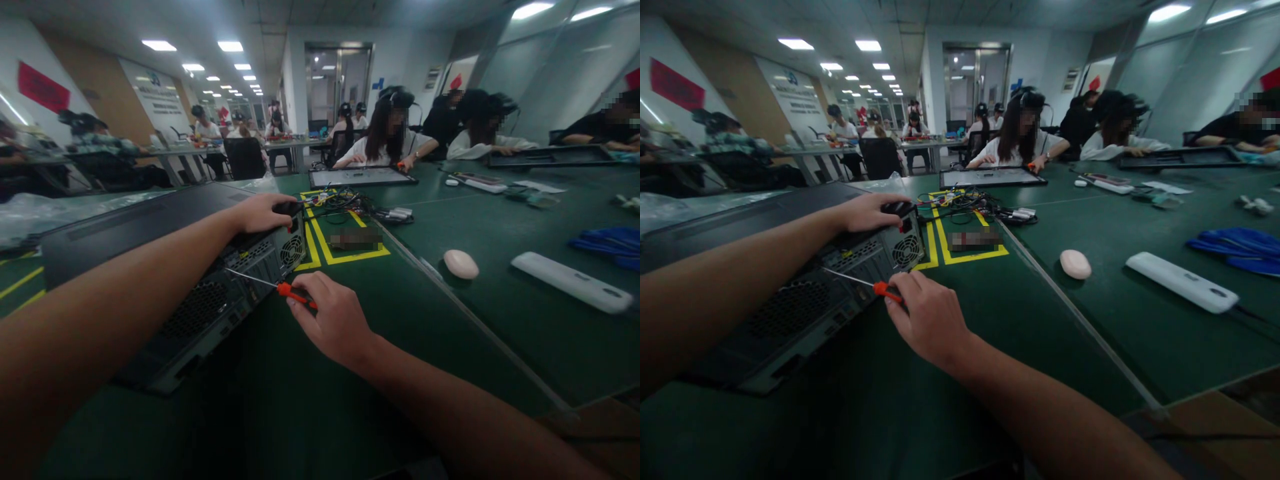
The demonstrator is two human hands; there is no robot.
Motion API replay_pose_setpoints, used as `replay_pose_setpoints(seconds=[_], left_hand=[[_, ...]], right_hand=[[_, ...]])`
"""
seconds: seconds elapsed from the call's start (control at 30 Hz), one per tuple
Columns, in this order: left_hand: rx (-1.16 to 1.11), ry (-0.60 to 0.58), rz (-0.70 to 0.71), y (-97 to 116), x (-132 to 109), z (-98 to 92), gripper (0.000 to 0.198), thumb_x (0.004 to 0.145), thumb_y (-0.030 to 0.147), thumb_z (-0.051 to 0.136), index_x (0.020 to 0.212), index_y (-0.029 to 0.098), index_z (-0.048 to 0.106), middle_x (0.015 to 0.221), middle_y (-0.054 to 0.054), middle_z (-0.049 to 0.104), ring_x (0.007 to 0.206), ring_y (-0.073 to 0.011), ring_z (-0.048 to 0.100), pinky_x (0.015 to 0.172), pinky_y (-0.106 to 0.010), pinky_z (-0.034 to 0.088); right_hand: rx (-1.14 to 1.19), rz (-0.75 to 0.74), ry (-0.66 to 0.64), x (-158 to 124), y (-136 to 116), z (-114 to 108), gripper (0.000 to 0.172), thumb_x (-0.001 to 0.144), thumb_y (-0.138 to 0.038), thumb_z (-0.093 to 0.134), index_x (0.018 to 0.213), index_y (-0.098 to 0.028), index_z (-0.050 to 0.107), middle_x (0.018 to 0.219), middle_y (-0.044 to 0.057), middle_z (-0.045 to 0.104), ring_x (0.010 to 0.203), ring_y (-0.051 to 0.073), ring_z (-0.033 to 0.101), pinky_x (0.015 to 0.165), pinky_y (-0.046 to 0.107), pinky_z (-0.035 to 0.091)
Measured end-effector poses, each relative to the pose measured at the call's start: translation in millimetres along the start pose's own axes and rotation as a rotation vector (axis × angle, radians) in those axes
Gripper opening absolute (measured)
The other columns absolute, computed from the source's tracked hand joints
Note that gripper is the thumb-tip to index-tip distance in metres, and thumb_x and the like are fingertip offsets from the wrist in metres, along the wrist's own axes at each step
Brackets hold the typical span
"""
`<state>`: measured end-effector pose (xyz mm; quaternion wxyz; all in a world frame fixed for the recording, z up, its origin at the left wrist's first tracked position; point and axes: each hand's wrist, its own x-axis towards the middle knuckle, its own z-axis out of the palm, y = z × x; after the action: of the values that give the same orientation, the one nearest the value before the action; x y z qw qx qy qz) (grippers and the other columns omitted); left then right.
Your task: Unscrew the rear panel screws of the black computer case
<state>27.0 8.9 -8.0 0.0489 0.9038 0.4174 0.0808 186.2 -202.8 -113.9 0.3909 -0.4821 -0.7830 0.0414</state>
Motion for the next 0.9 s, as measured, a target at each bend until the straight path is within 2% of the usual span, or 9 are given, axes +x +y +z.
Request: replay_pose_setpoints(seconds=[0.67,0.8,0.9], left_hand=[[-0.024,-0.011,0.012,-0.5,-0.5,-1.8,0.084,0.079,0.056,0.057,0.155,0.02,0.054,0.145,-0.014,0.066,0.129,-0.0339,0.063,0.113,-0.044,0.045],[-0.01,-0.009,0.012,-0.3,-0.8,-1.8,0.08,0.08,0.056,0.057,0.154,0.026,0.055,0.144,-0.009,0.067,0.127,-0.0324,0.063,0.112,-0.044,0.046],[-0.002,-0.015,-0.014,0.5,-1.0,-1.6,0.081,0.08,0.056,0.057,0.155,0.026,0.054,0.143,-0.009,0.068,0.125,-0.0324,0.064,0.11,-0.043,0.047]], right_hand=[[0.004,0.013,0.007,0.9,-4.4,-4.6,0.016,0.101,-0.029,0.058,0.111,-0.02,0.065,0.102,0.006,0.071,0.089,0.02,0.066,0.073,0.032,0.046],[0.012,0.006,0.011,0.1,-3.7,-4.0,0.017,0.101,-0.03,0.059,0.112,-0.02,0.065,0.102,0.006,0.071,0.088,0.02,0.066,0.073,0.032,0.046],[0.011,0.004,0.022,-0.1,-3.7,-3.9,0.017,0.101,-0.031,0.059,0.111,-0.019,0.067,0.1,0.006,0.071,0.088,0.02,0.066,0.074,0.032,0.046]])
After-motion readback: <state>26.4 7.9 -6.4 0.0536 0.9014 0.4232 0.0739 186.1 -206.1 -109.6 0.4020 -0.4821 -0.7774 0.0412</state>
